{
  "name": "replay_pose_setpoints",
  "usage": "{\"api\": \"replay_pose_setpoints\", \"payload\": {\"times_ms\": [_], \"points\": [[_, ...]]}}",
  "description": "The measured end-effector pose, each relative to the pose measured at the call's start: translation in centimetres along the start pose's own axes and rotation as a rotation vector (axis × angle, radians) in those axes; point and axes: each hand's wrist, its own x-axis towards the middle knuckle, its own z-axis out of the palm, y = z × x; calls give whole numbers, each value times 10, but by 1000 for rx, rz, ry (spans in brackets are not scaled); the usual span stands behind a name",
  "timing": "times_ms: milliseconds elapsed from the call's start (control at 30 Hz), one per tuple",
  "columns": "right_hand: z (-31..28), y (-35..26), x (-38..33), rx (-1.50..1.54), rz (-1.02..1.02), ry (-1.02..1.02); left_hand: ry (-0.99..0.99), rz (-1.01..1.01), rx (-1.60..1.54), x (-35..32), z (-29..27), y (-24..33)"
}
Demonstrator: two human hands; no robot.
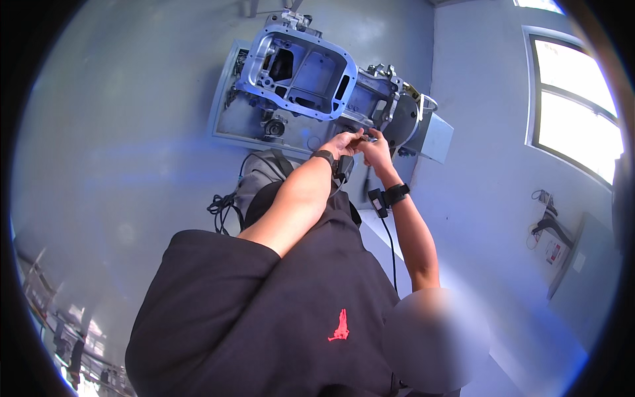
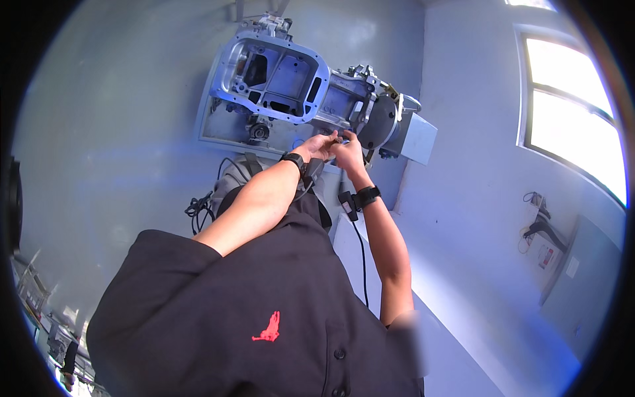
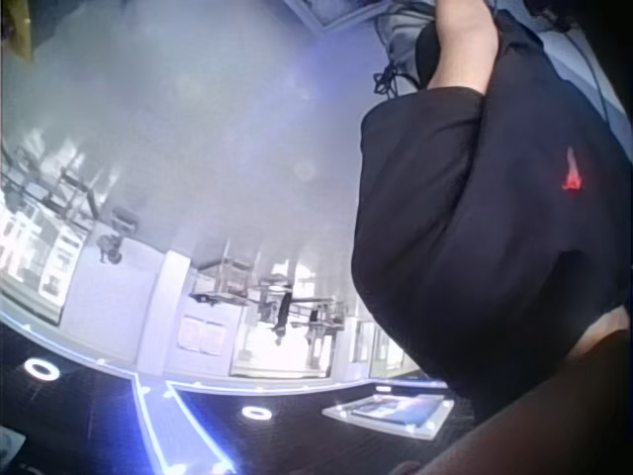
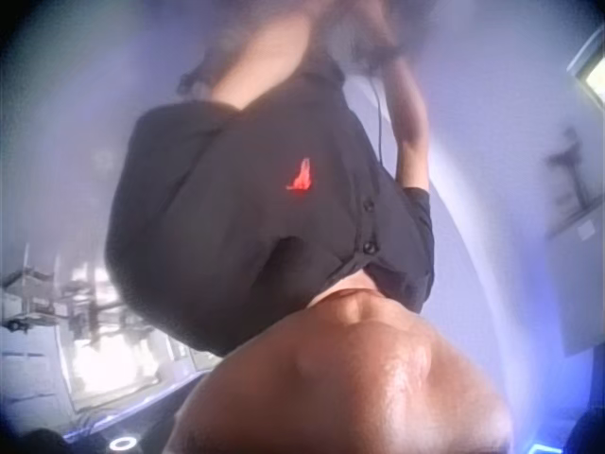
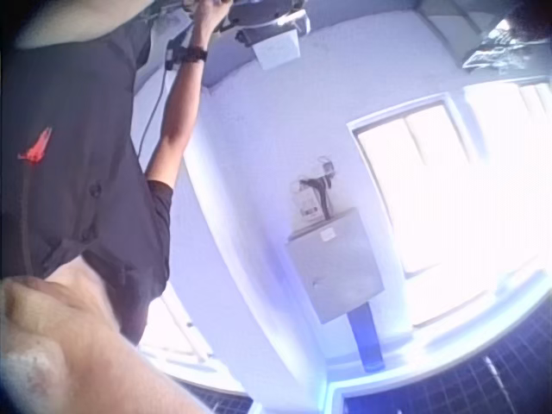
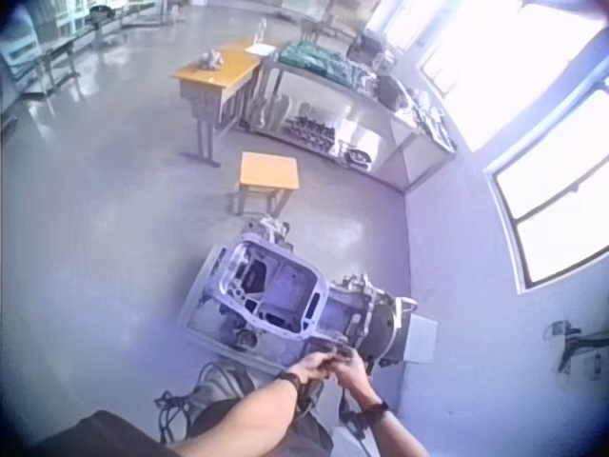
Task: The person uses a ratchet and socket to tighten bolts on a mounted engine block. They select a socket from a tool kit, attach it to the ratchet, and then proceed to tighten multiple bolts on the engine block.
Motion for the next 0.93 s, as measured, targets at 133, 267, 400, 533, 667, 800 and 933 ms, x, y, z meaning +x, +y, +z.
{"api": "replay_pose_setpoints", "payload": {"times_ms": [133,267,400,533,667,800,933], "points": [[-17,5,1,-881,-591,118,63,-6,133,8,-11,-2],[-17,18,10,-499,-412,149,-44,84,-84,4,5,-6],[4,20,6,350,116,-64,-99,30,-81,0,-10,0],[0,11,-5,-771,-499,195,89,-8,-41,-3,-6,1],[-9,6,-2,-1013,-662,133,-31,21,3,-5,-5,0],[-3,52,23,-362,-612,308,-89,7,-89,0,9,-7],[8,25,7,143,14,-85,-37,-17,-21,9,-31,-6]]}}
